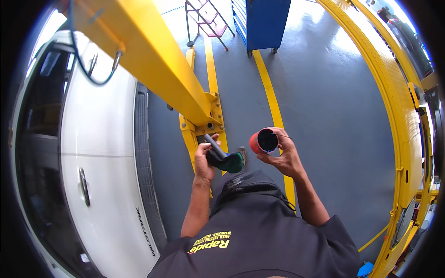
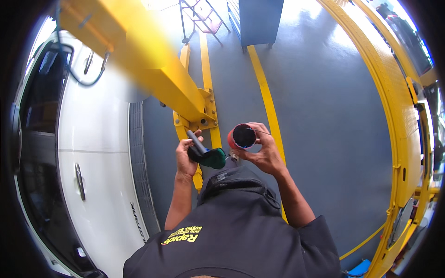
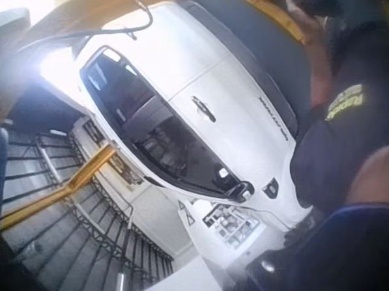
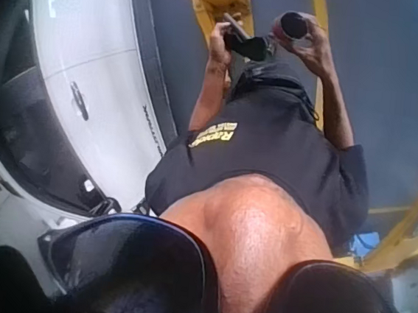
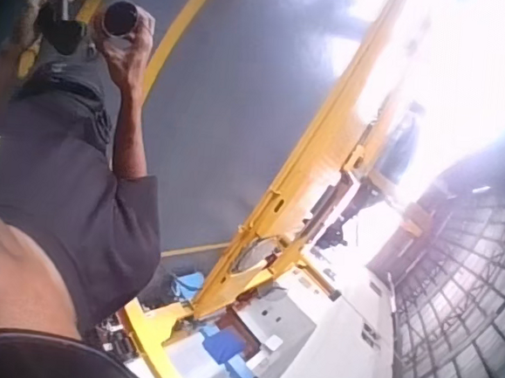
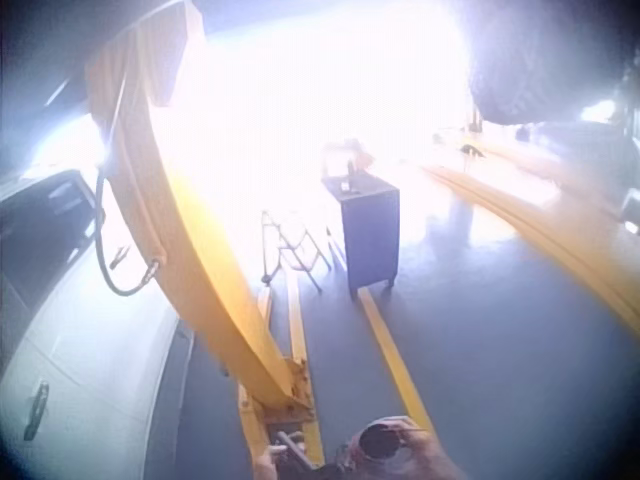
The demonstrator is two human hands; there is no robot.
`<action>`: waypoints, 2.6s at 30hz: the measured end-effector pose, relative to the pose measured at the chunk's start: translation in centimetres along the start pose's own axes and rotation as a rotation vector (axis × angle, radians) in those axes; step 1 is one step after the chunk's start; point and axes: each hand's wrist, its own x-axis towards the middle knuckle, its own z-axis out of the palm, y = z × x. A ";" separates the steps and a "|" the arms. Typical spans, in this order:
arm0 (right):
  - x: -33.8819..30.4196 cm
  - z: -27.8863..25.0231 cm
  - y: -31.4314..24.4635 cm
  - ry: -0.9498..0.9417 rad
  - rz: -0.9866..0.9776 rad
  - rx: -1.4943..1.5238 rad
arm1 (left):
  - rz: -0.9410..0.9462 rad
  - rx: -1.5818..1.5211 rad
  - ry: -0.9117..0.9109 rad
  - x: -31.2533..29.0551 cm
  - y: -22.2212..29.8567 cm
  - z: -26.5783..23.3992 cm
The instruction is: The person assembles a steering column by hand, applying grease to joints and inserting components into the metal frame. They use a small brush to spread grease and handle the column parts on a yellow lift platform before moving the assembly to a blue tool cabinet.
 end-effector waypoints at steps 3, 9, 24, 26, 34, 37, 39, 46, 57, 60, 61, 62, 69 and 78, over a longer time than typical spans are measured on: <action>8.1 -1.9 -0.5 0.093 -0.009 -0.056 | 0.024 -0.071 -0.121 8.0 5.9 0.3; 20.7 -6.9 4.2 0.276 0.113 0.168 | 0.078 0.172 -0.047 21.7 14.3 10.5; 65.9 -17.8 17.0 0.330 0.233 0.100 | 0.101 0.197 0.015 63.4 30.6 26.0; 72.1 -18.3 16.7 0.272 0.239 0.019 | 0.130 0.144 0.036 66.4 34.4 26.8; 93.1 -15.6 20.0 0.190 0.249 -0.143 | 0.089 0.178 0.135 85.5 43.5 22.2; 99.8 -13.9 22.4 0.233 0.315 -0.113 | -0.042 0.237 0.127 96.6 44.9 20.7; 104.2 -13.1 24.2 0.265 0.361 -0.101 | -0.117 0.352 0.117 105.4 44.9 21.0; 116.8 -9.3 30.2 0.394 0.528 -0.179 | -0.248 0.615 -0.121 131.1 41.7 25.7; 127.2 -8.2 36.8 0.483 0.716 -0.200 | -0.377 0.908 -0.107 157.5 29.7 30.6; 131.1 -8.9 40.4 0.505 0.718 -0.154 | -0.476 0.961 0.010 162.6 25.3 32.1; 132.1 -9.2 41.0 0.477 0.715 -0.195 | -0.481 0.908 0.000 163.7 23.8 32.4; 133.4 -9.6 41.9 0.446 0.710 -0.235 | -0.484 0.853 -0.008 165.0 22.5 32.8; 138.5 -10.6 48.1 0.415 0.682 -0.271 | -0.512 0.647 -0.056 168.9 16.9 32.1; 145.2 -9.1 52.0 0.428 0.709 -0.311 | -0.484 1.187 -0.038 169.9 18.8 30.2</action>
